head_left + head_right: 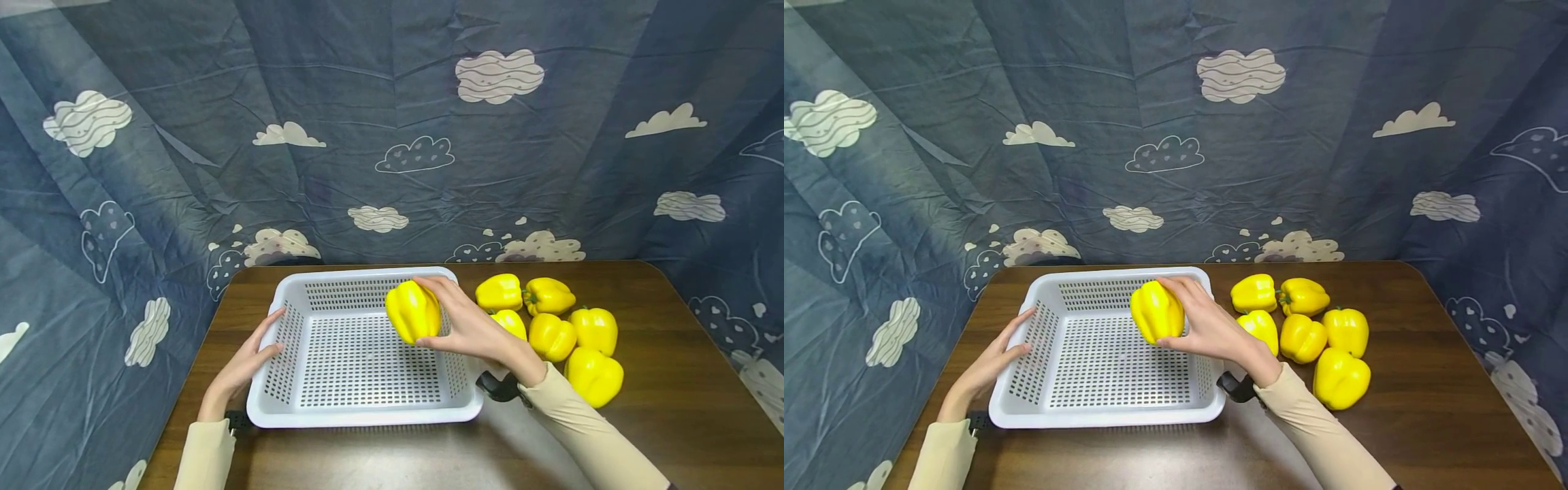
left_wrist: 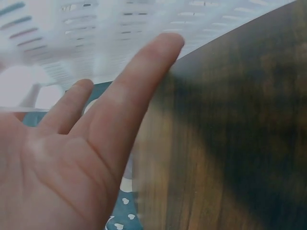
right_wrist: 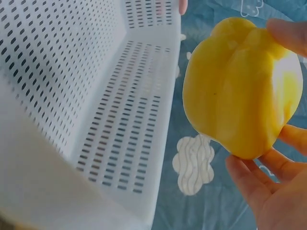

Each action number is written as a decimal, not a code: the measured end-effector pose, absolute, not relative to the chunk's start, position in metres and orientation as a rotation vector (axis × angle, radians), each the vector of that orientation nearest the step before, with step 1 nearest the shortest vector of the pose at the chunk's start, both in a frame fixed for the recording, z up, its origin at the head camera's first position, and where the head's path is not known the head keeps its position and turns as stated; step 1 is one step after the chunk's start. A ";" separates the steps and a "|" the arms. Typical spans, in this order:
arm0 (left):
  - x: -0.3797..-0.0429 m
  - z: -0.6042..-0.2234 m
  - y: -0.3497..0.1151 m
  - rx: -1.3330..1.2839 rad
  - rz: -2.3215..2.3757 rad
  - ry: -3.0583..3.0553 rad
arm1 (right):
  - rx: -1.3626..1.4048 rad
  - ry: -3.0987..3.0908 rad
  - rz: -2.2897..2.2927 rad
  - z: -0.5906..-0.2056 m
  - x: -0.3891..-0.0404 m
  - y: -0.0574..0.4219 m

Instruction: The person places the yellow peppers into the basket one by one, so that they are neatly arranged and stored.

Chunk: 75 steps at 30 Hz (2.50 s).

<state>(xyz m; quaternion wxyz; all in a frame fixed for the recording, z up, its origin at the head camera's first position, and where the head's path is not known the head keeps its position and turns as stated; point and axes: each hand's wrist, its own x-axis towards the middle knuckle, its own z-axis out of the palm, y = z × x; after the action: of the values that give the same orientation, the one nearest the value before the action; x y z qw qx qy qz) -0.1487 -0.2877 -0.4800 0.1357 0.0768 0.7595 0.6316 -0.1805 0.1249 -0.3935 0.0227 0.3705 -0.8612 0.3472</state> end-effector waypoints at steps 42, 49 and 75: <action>-0.149 -0.484 -0.284 0.287 1.882 2.265 | 1.162 -2.680 1.102 -0.416 -0.204 0.030; -0.148 -0.485 -0.283 0.287 1.892 2.256 | 1.132 -2.705 1.124 -0.423 -0.206 0.015; -0.149 -0.486 -0.283 0.200 1.904 2.230 | 1.073 -2.771 1.100 -0.456 -0.220 -0.031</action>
<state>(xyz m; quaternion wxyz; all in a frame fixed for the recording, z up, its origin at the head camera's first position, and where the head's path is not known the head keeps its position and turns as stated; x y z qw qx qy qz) -0.1486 -0.2825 -0.4859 0.1009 0.0676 0.7548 0.6446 -0.2197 -0.0314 -0.4564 -0.0134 0.3385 -0.8744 0.3473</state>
